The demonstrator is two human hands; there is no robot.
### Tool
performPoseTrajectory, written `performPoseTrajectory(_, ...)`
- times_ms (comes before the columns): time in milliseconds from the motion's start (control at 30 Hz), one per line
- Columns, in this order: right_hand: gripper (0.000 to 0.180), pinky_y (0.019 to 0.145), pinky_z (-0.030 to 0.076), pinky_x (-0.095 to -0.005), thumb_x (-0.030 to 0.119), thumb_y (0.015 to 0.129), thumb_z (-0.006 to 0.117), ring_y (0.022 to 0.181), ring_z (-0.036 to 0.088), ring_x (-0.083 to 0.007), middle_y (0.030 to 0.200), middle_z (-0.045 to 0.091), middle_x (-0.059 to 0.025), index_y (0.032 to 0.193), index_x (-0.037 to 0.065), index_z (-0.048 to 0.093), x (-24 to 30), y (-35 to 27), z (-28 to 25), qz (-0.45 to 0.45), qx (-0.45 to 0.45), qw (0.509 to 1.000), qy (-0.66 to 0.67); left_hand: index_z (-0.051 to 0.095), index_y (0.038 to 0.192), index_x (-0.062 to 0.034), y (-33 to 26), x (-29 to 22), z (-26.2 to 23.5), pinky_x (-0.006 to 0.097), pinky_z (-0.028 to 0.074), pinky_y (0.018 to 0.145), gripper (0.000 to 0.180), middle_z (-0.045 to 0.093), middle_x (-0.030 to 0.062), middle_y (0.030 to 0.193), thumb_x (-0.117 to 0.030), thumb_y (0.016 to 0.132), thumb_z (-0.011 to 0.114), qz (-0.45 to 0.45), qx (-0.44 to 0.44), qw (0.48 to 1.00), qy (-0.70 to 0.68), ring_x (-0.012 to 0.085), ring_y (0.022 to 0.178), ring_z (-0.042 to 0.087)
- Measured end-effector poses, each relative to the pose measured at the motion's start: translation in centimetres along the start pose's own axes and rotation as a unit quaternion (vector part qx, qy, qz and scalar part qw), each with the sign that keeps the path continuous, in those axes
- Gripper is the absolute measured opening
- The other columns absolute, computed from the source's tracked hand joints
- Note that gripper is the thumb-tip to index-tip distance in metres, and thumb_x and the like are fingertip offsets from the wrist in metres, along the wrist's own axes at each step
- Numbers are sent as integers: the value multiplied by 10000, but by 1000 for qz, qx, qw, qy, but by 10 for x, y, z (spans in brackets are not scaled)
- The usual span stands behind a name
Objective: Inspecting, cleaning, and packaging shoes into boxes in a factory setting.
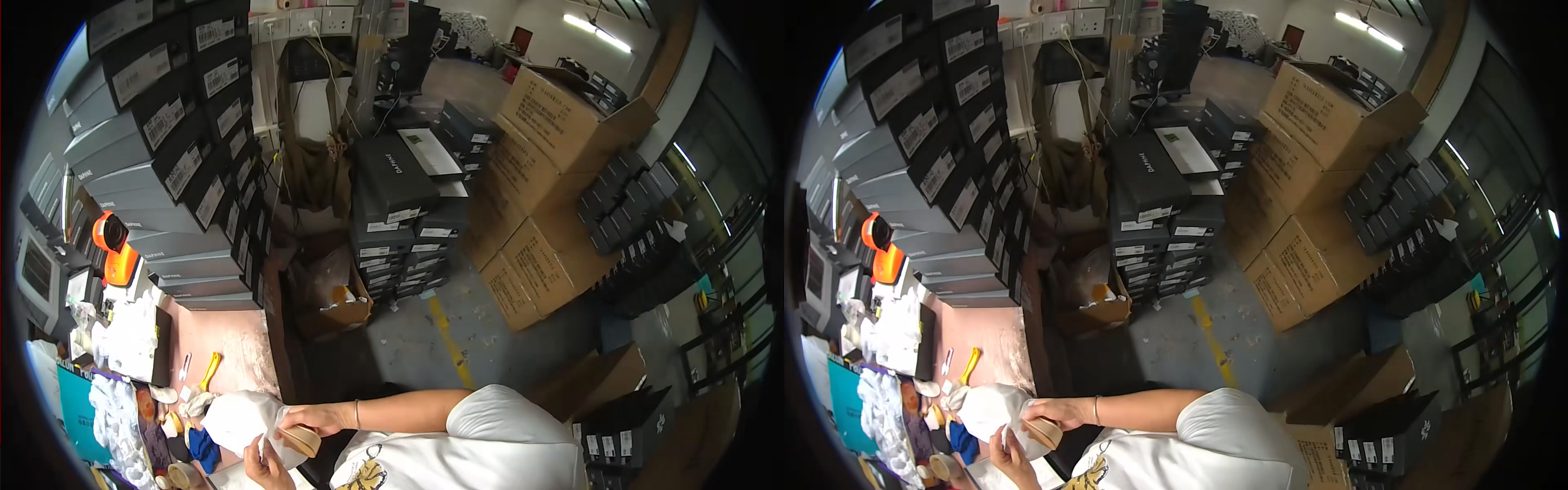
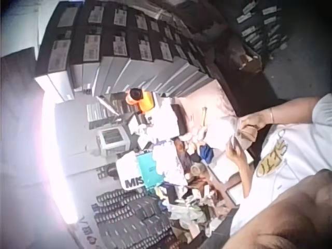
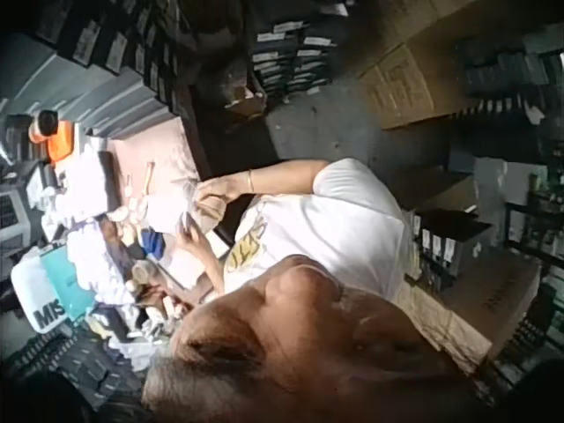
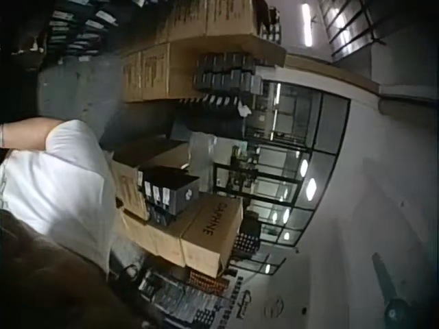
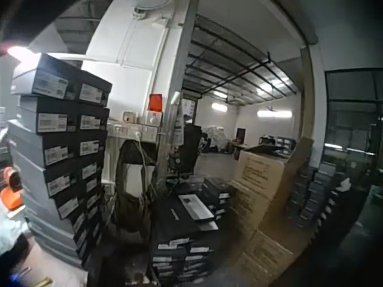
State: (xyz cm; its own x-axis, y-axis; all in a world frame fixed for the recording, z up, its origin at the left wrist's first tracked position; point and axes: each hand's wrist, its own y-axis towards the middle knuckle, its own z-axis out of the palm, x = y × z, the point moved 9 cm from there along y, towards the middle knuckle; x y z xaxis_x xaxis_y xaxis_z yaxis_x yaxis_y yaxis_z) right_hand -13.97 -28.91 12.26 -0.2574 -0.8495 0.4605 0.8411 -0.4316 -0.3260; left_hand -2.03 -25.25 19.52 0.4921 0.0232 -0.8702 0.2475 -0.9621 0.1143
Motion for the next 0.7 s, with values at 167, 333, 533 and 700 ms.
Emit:
performPoseTrajectory(167,277,673,470,-278,280,893,560,763,581,-143,835,614,-113,948,14,611,-10,33,-12,-75,-203,899,-380,636,1024,25,-24,-34,-7,315,446,601,299,606,146,776,92,755,524,123,-103,987,-29,259,673,584)
performPoseTrajectory(333,449,1031,347,-377,191,861,542,1217,461,-303,1262,522,-203,1257,-15,491,-4,57,35,-317,-57,720,-615,670,997,-58,-56,-41,-31,330,469,561,410,599,113,722,112,635,576,171,-142,974,51,254,615,579)
performPoseTrajectory(533,448,1004,374,-371,191,861,555,1192,487,-294,1253,534,-195,1264,3,493,-46,86,88,-205,25,795,-570,644,1062,-5,-94,-45,-14,319,430,497,464,572,81,717,72,605,617,239,-63,969,15,229,575,549)
performPoseTrajectory(700,449,982,396,-366,190,861,566,1172,508,-287,1245,543,-189,1270,19,496,-49,95,115,-223,84,707,-666,553,1204,16,-111,-16,-44,319,505,701,514,593,96,812,-190,776,750,91,-93,990,-56,215,738,598)
